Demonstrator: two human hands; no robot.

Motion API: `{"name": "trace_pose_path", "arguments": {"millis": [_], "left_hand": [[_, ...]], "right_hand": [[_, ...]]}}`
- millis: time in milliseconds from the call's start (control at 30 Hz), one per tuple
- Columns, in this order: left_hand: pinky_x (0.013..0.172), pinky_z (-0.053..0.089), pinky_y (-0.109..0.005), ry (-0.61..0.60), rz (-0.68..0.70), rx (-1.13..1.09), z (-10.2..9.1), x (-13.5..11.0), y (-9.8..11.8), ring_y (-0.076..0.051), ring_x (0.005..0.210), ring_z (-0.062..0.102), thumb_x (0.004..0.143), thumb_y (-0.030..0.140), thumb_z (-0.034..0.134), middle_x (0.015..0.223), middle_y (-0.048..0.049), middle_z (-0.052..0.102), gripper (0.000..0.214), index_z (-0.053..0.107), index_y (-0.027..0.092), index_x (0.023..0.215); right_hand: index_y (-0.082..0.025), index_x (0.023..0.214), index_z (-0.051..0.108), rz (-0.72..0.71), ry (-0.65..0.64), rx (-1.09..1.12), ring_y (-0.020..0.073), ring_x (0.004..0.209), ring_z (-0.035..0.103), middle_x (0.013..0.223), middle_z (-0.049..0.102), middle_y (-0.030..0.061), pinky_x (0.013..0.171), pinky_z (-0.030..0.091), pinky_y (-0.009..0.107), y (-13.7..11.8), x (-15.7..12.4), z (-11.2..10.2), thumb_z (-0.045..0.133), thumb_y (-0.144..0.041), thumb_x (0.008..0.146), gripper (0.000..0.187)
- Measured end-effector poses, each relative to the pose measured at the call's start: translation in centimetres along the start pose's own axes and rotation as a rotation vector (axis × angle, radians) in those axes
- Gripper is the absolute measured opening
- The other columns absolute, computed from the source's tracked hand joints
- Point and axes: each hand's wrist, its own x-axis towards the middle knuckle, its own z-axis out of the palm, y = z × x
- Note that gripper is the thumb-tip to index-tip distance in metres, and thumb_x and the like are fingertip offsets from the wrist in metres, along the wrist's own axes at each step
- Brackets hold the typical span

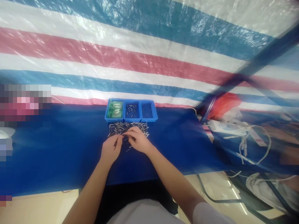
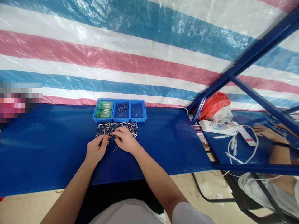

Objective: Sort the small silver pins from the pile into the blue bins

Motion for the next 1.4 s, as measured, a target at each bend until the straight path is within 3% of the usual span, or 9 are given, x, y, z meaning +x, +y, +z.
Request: {"name": "trace_pose_path", "arguments": {"millis": [267, 567, 833, 1400], "left_hand": [[0.069, 0.05, -0.022, 0.005, -0.061, -0.024, 0.3, 0.0, 0.0, -0.012, 0.071, 0.066, 0.093, 0.038, 0.053, 0.079, 0.0002, 0.071, 0.024, 0.069, 0.022, 0.102], [0.067, 0.05, -0.022, 0.011, -0.08, -0.026, 0.3, 0.0, 0.1, -0.011, 0.066, 0.063, 0.092, 0.039, 0.054, 0.075, 0.0013, 0.068, 0.025, 0.068, 0.022, 0.106], [0.066, 0.051, -0.02, 0.01, -0.124, -0.035, 0.1, 0.0, 0.4, -0.01, 0.065, 0.064, 0.092, 0.039, 0.054, 0.074, 0.0021, 0.069, 0.027, 0.065, 0.022, 0.111], [0.063, 0.051, -0.02, 0.008, -0.141, -0.059, 0.0, 0.2, 0.6, -0.011, 0.062, 0.066, 0.094, 0.038, 0.052, 0.073, 0.002, 0.07, 0.024, 0.064, 0.022, 0.107]], "right_hand": [[-0.022, 0.097, 0.071, 0.126, 0.213, 0.267, 0.0142, 0.081, 0.066, 0.096, 0.07, 0.0054, 0.073, 0.057, 0.029, -0.4, 0.3, 0.1, 0.063, -0.026, 0.09, 0.012], [-0.021, 0.09, 0.074, 0.403, 0.26, 0.513, 0.0164, 0.072, 0.069, 0.086, 0.075, 0.0049, 0.066, 0.058, 0.03, -0.7, 0.4, -0.1, 0.073, -0.039, 0.082, 0.02], [-0.021, 0.089, 0.075, 0.378, 0.228, 0.42, 0.014, 0.067, 0.065, 0.085, 0.075, 0.0038, 0.064, 0.056, 0.028, -1.0, 0.4, -0.1, 0.072, -0.038, 0.082, 0.018], [-0.022, 0.091, 0.075, 0.367, 0.196, 0.443, 0.0153, 0.071, 0.067, 0.089, 0.075, 0.0036, 0.066, 0.057, 0.03, -1.1, 0.5, -0.4, 0.071, -0.039, 0.083, 0.019]]}}
